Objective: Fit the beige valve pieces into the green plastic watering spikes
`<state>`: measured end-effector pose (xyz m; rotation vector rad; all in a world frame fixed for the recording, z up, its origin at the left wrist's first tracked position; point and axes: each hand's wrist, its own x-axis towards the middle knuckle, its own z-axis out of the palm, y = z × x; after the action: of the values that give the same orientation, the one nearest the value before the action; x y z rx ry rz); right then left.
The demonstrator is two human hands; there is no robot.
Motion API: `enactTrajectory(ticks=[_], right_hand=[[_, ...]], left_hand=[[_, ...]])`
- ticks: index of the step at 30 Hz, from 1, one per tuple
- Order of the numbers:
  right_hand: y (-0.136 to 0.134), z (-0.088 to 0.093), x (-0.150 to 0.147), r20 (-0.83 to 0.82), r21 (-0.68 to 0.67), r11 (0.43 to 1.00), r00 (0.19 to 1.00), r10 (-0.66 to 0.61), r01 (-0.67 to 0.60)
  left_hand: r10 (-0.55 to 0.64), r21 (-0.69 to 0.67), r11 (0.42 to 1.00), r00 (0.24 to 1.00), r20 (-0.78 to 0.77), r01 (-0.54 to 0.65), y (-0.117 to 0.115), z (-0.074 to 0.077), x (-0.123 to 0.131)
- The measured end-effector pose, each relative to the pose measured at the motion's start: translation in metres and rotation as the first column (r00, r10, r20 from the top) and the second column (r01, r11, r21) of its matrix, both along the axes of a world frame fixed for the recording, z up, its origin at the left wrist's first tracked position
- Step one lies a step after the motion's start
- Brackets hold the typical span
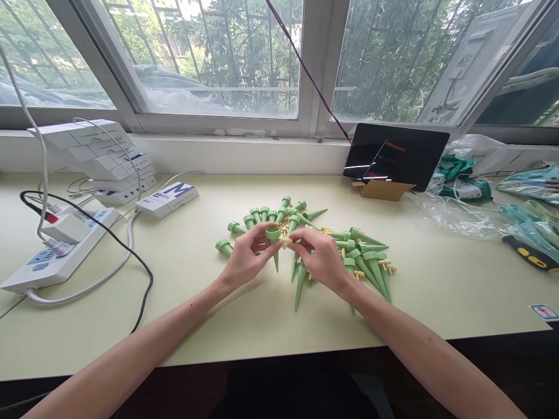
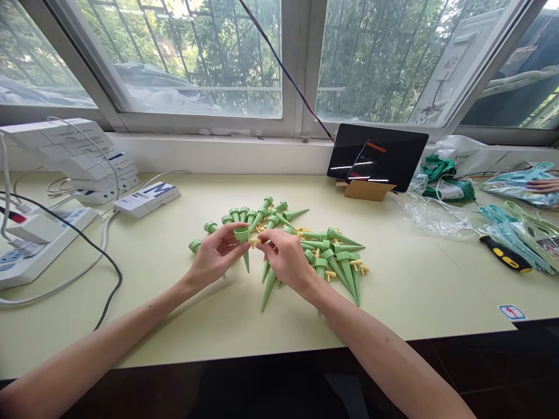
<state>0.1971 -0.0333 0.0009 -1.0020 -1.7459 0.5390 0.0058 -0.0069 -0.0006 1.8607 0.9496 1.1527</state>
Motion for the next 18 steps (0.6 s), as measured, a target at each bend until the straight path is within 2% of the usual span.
enactTrajectory(ticks=[7,18], right_hand=[[0.000,0.000,0.000,-0.008,-0.001,1.000,1.000,0.009,-0.009],[-0.002,0.004,0.000,0.002,0.076,0.997,1.000,0.010,-0.010]], left_hand=[[-0.024,-0.066,0.997,0.999,0.032,0.026,-0.002,0.005,0.001],[-0.071,-0.191,0.977,0.990,0.118,0.093,-0.002,0.011,0.000]])
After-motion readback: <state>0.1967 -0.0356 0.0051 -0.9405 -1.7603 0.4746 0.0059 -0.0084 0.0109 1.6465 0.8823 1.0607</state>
